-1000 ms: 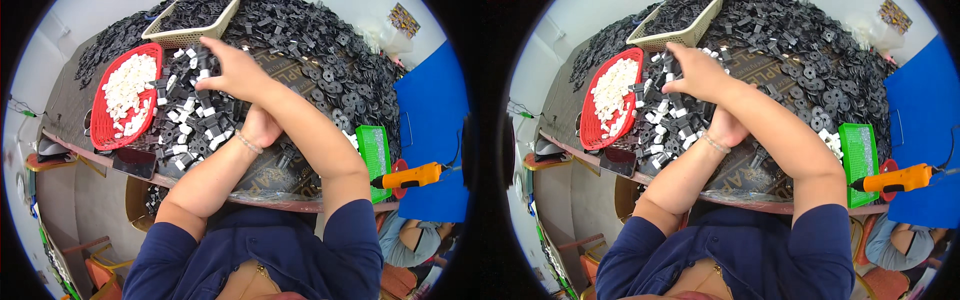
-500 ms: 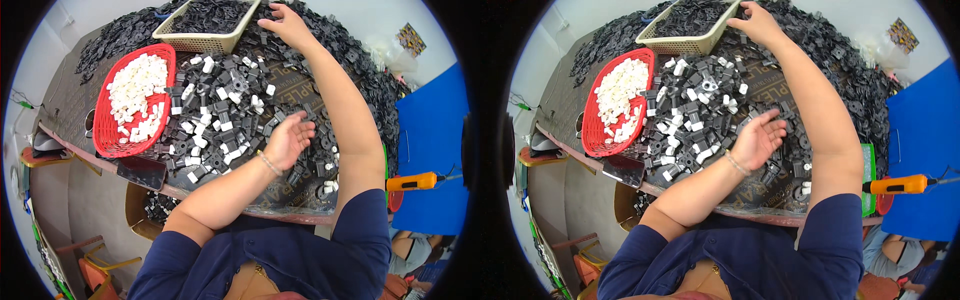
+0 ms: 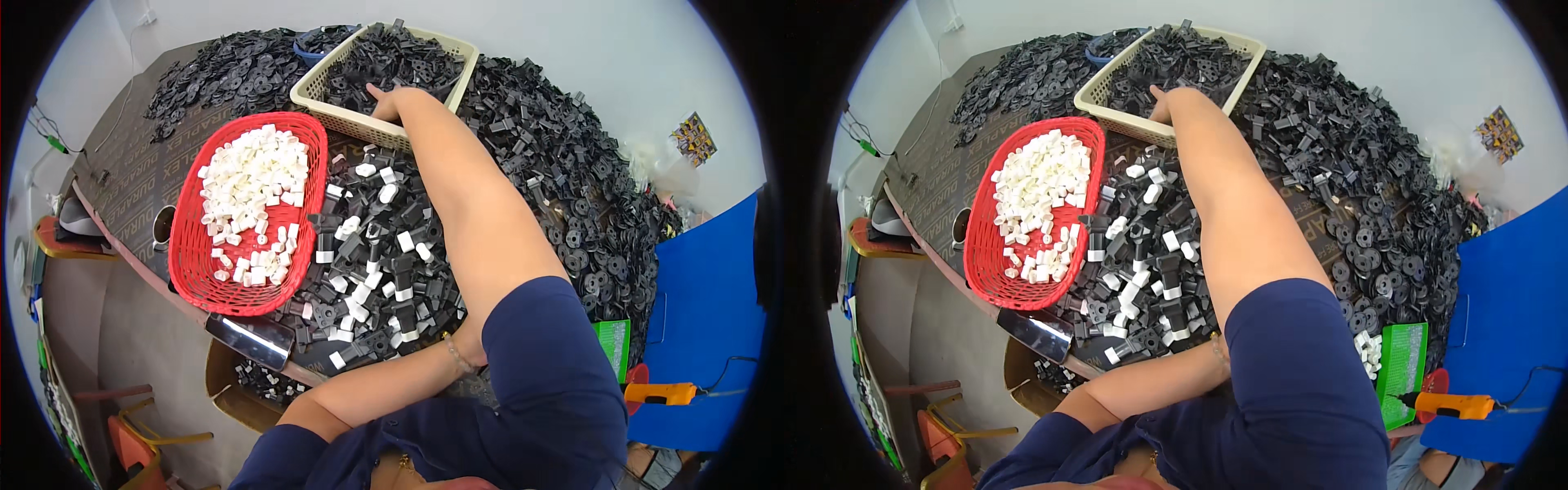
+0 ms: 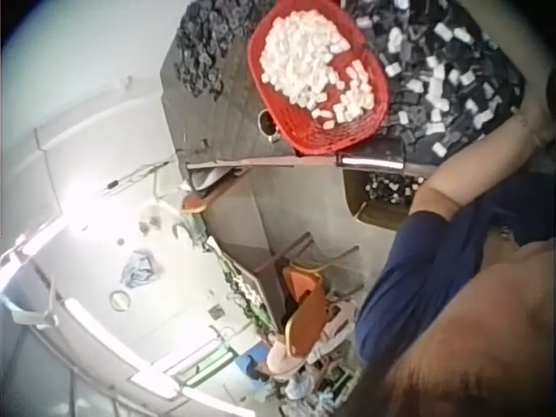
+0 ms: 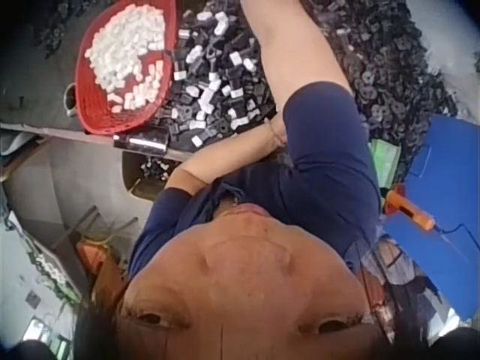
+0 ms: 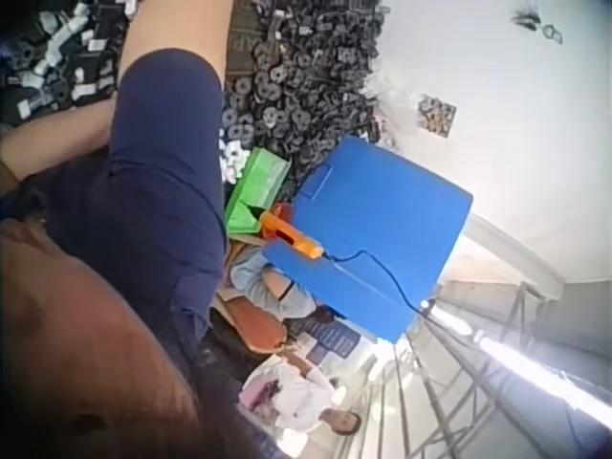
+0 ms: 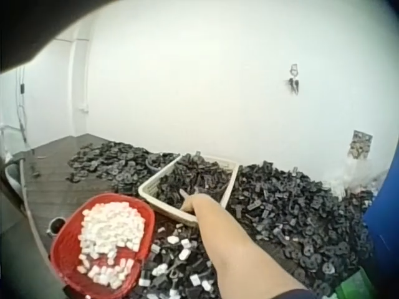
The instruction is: Assembling small black and white plastic components by hand at a factory workbench.
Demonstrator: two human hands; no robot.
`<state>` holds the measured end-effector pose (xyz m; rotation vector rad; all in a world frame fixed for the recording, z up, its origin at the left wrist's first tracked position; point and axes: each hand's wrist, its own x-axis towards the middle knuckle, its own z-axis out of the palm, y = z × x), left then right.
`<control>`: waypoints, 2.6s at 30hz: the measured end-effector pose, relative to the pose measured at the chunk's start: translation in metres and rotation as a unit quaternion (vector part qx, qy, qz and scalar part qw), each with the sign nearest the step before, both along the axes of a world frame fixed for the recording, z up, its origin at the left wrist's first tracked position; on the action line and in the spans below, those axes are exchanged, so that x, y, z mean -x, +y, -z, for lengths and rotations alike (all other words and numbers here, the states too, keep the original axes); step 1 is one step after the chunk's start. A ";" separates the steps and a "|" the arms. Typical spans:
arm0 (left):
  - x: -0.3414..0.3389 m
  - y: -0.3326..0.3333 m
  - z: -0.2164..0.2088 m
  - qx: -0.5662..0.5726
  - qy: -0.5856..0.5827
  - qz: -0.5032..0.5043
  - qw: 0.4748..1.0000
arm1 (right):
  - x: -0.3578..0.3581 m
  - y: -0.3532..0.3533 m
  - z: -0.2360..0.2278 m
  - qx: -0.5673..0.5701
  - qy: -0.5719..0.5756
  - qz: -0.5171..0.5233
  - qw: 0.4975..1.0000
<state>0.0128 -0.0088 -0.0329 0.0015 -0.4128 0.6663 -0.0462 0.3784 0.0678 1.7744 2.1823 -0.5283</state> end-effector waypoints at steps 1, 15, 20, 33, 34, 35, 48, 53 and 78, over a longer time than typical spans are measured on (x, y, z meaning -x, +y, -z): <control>0.000 0.001 -0.004 0.002 0.000 0.003 1.000 | -0.004 0.008 0.003 0.002 0.000 0.003 1.000; 0.005 0.008 -0.048 0.097 0.282 -0.002 0.955 | -0.006 0.015 0.025 -0.055 0.012 -0.126 0.990; -0.002 0.009 -0.037 0.087 0.274 -0.024 0.958 | -0.018 0.022 0.027 -0.132 0.034 -0.184 0.973; -0.006 0.020 -0.029 0.028 0.346 -0.175 0.921 | -0.212 -0.127 -0.110 -0.160 0.601 0.178 0.762; -0.005 0.020 -0.033 0.007 0.366 -0.199 0.909 | -0.239 -0.156 -0.109 -0.200 0.564 0.193 0.777; -0.008 0.020 -0.035 -0.025 0.391 -0.227 0.892 | -0.267 -0.190 -0.102 -0.240 0.523 0.211 0.790; 0.008 0.015 -0.049 -0.546 0.662 -0.407 0.311 | -0.343 -0.436 0.053 -0.331 0.044 0.203 0.920; 0.008 0.007 -0.040 -0.664 0.659 -0.343 0.090 | -0.341 -0.441 0.044 -0.318 0.040 0.194 0.927; -0.010 0.000 -0.048 -0.220 0.474 -0.130 0.842 | -0.314 -0.452 0.042 -0.417 0.233 0.107 0.872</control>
